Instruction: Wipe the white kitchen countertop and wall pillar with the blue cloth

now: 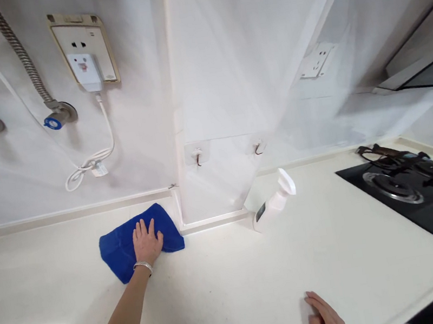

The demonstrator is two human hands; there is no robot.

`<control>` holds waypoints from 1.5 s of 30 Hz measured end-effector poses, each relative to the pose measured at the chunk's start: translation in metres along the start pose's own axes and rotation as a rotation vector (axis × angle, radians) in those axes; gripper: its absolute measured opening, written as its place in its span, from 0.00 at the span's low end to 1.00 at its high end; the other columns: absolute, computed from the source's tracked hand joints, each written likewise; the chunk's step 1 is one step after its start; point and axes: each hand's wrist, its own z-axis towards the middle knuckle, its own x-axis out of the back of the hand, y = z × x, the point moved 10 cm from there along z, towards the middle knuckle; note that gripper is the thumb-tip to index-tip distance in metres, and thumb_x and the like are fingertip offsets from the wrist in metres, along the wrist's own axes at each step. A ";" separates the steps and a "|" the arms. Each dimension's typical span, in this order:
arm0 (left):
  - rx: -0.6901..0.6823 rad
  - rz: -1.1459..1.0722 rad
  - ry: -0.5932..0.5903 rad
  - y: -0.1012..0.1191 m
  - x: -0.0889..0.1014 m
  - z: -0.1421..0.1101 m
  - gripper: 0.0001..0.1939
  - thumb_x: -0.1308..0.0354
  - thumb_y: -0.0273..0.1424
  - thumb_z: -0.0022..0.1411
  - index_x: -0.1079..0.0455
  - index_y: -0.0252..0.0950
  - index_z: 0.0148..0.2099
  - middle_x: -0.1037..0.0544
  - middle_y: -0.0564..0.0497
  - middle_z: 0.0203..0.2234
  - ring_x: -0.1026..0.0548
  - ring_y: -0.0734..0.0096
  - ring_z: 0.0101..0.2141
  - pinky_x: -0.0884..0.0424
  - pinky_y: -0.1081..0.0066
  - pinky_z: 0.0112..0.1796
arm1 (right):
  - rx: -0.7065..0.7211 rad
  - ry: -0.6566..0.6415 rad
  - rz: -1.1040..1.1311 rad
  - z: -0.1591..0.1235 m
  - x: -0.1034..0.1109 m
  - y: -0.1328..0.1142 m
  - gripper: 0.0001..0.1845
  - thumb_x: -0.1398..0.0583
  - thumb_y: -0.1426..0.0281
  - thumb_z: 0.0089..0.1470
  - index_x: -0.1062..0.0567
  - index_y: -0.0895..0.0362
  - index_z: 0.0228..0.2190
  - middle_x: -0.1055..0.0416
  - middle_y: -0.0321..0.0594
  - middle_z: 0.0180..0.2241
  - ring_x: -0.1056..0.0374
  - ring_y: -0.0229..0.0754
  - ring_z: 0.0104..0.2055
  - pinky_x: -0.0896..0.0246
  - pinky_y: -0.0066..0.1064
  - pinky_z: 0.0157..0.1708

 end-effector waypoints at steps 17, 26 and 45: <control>-0.456 0.028 0.034 0.058 0.046 -0.189 0.31 0.50 0.36 0.67 0.47 0.41 0.71 0.43 0.38 0.69 0.44 0.51 0.68 0.36 0.49 0.62 | 0.018 0.064 0.089 -0.002 -0.009 0.002 0.20 0.50 0.62 0.61 0.26 0.56 0.47 0.27 0.48 0.53 0.29 0.53 0.53 0.30 0.53 0.54; -0.578 0.057 -0.006 0.073 0.079 -0.266 0.34 0.49 0.35 0.67 0.53 0.46 0.72 0.44 0.45 0.69 0.41 0.56 0.67 0.31 0.53 0.60 | 0.058 0.066 0.121 -0.002 -0.011 0.001 0.18 0.50 0.65 0.61 0.27 0.57 0.47 0.28 0.48 0.53 0.30 0.52 0.54 0.34 0.53 0.58; 0.330 0.193 -0.001 -0.255 0.157 -0.300 0.35 0.64 0.48 0.67 0.32 0.36 0.63 0.37 0.37 0.66 0.40 0.47 0.66 0.42 0.47 0.64 | 0.020 0.013 0.021 -0.002 -0.007 0.010 0.24 0.50 0.59 0.54 0.26 0.58 0.45 0.25 0.50 0.50 0.26 0.57 0.48 0.28 0.50 0.49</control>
